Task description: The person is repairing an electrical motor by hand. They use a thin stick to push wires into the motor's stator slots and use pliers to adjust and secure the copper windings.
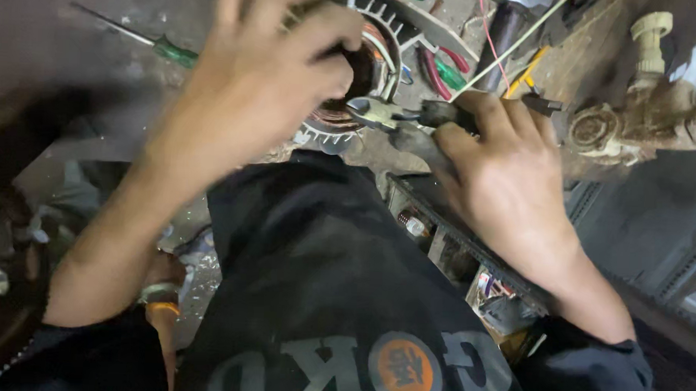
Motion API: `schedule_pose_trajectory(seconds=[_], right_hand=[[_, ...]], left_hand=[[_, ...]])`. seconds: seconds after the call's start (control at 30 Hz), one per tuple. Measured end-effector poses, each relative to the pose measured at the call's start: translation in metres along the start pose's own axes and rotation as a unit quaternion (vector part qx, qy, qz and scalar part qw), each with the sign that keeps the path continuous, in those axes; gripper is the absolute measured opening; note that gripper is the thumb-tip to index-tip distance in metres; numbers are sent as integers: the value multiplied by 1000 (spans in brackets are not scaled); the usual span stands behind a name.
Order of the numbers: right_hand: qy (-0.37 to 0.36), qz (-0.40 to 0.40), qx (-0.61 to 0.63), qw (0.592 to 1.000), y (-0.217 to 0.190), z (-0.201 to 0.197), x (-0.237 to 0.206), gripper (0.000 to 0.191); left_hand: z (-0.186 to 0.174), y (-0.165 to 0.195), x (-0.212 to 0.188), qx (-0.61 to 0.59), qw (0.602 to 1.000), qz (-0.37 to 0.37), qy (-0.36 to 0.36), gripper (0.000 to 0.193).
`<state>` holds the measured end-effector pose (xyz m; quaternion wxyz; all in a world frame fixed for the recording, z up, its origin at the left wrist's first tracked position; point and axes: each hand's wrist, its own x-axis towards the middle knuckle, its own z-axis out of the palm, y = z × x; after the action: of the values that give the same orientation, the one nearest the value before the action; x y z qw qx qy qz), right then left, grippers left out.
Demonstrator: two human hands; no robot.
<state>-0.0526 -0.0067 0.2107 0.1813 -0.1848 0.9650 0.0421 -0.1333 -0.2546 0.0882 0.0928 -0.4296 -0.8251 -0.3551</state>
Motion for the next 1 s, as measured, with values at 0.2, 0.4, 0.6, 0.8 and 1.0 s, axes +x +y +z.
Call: schedule_pose_trajectory(seconds=[0.2, 0.4, 0.6, 0.8, 1.0], right_hand=[[-4, 20, -7, 1000, -15, 0, 12, 32], [-6, 46, -34, 998, -33, 2, 24, 19], [-47, 63, -64, 995, -45, 14, 24, 9], [35, 106, -20, 994, -55, 42, 15, 14], [97, 167, 24, 981, -67, 75, 6, 25]], left_hand=[[20, -11, -8, -191, 979, -60, 26, 12], [25, -14, -11, -245, 964, -96, 44, 17], [27, -18, -11, -273, 958, -85, 40, 15], [35, -19, -15, -267, 955, -101, 84, 14], [50, -14, -24, -287, 943, -136, 100, 10]])
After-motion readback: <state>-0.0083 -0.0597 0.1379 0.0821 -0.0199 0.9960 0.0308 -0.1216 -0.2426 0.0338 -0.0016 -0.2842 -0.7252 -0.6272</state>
